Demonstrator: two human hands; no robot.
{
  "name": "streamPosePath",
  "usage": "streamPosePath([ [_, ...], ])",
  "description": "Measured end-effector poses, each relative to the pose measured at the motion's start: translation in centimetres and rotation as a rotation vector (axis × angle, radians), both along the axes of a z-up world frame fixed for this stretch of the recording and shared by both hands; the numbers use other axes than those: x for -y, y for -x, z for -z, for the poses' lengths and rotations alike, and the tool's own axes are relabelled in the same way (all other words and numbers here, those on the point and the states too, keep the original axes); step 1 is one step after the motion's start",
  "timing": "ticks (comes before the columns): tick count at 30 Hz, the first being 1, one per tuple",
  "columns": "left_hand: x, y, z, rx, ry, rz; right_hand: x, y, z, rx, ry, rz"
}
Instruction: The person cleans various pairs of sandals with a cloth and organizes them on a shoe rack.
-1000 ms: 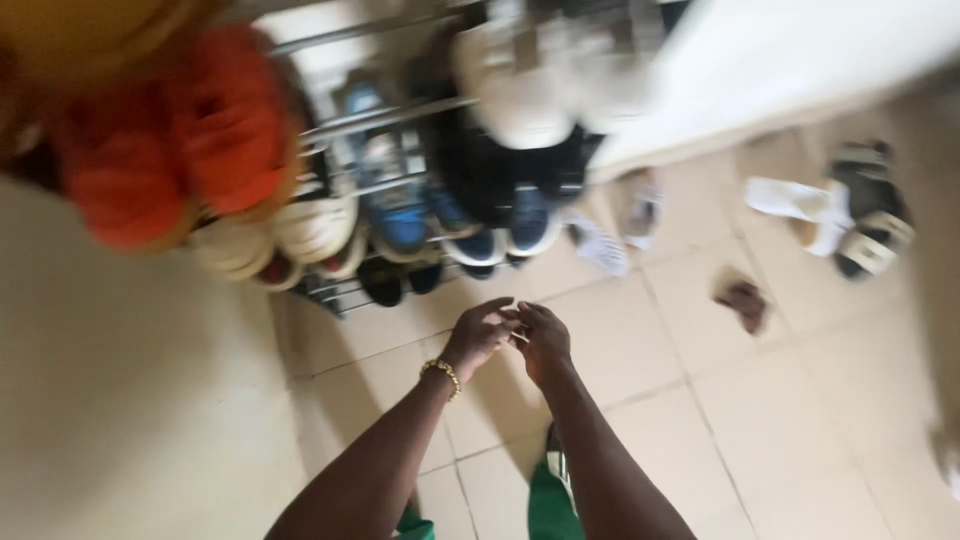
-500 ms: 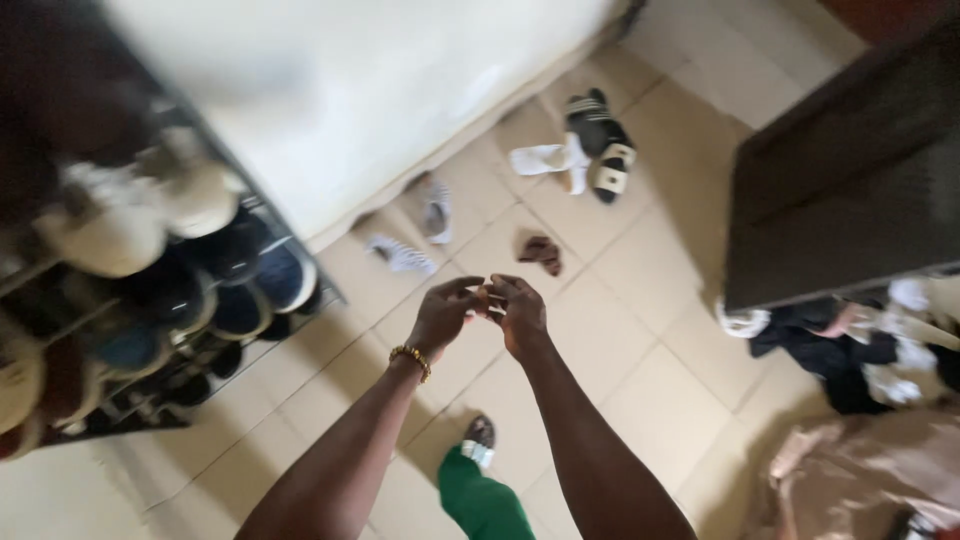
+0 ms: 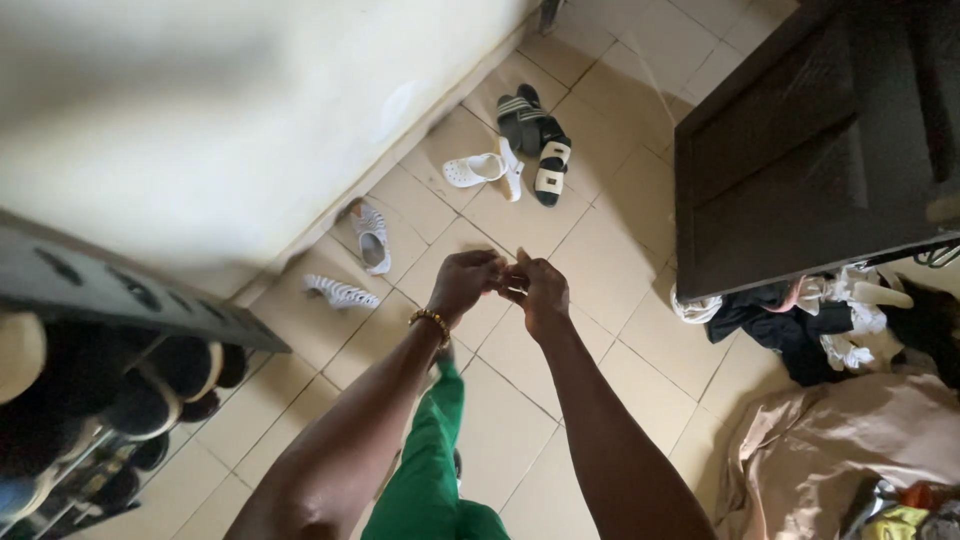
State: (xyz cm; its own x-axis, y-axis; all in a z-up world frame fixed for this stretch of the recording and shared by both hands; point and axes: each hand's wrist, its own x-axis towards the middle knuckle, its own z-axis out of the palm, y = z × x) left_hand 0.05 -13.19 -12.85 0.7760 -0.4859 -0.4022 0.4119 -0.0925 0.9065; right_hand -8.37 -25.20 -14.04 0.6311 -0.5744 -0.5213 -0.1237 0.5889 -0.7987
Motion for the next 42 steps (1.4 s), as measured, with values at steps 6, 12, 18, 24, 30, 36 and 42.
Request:
streamPosePath([
  [6, 7.9, -5.6, 6.7, -0.106, -0.049, 0.061, 8.2, -3.8, 4.7, -0.075, -0.035, -0.011],
  [12, 15.1, -14.0, 10.4, -0.07, -0.2, 0.185, 15.9, -10.9, 11.0, -0.14, -0.058, -0.029],
  [18, 19.2, -18.2, 16.2, -0.127, -0.236, 0.213, 19.7, -14.8, 19.4, -0.233, -0.102, -0.086],
  [24, 21.7, -20.7, 24.9, -0.202, -0.261, 0.21, 21.7, -16.9, 34.3, -0.324, -0.088, -0.214],
  [30, 22.2, -22.2, 36.0, -0.245, -0.233, 0.136, 20.0, -16.2, 49.0, -0.379, -0.171, -0.327],
  [36, 23.9, -23.0, 46.8, -0.319, -0.252, 0.049, 17.6, -16.6, 69.3, -0.055, 1.076, -1.135],
  [42, 28.0, -24.7, 53.5, -0.248, -0.279, 0.189, 17.6, -18.6, 67.2, -0.562, 1.109, -1.698],
])
